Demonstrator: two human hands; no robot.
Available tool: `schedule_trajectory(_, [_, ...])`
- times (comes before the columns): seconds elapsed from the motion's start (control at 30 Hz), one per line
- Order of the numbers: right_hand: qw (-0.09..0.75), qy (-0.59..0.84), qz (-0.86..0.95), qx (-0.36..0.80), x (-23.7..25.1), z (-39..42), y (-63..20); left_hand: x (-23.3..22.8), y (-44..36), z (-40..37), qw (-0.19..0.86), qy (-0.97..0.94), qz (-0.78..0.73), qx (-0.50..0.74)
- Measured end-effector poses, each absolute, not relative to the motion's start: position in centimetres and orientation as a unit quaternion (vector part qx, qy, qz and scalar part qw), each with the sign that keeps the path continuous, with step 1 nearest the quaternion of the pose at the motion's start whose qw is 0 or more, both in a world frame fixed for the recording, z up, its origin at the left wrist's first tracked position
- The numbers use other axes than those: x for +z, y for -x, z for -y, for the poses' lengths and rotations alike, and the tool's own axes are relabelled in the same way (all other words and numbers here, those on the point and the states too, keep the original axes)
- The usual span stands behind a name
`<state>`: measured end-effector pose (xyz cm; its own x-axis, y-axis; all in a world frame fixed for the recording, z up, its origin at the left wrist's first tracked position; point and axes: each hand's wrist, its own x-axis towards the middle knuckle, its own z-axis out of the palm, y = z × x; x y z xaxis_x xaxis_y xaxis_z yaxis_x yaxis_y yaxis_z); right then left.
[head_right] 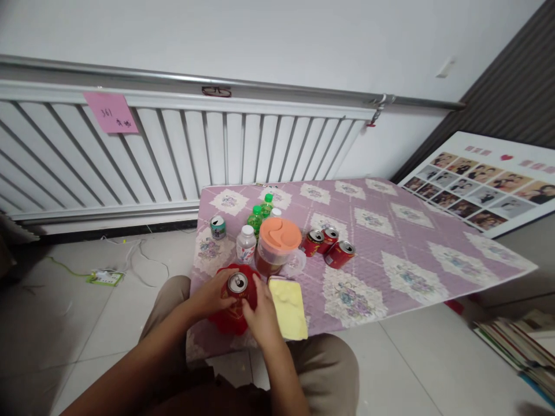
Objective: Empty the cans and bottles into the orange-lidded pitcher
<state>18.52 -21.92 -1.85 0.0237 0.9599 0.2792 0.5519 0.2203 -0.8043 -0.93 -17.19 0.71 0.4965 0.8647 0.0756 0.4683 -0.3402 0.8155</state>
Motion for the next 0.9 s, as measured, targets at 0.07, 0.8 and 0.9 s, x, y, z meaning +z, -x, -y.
schedule_trajectory(0.07, [0.473,0.602,0.603,0.224,-0.7,21.9,-20.5,0.5,0.7,17.4,0.373,-0.769,-0.438,0.277])
schedule_trajectory(0.8, [0.676,0.546,0.34,0.358,3.0,12.4,-26.7,-0.9,0.3,18.4,0.352,-0.718,-0.488,0.351])
schedule_trajectory(0.9, [0.698,0.544,0.325,0.334,3.0,12.1,-26.3,-1.4,0.3,18.4,0.365,-0.709,-0.492,0.35])
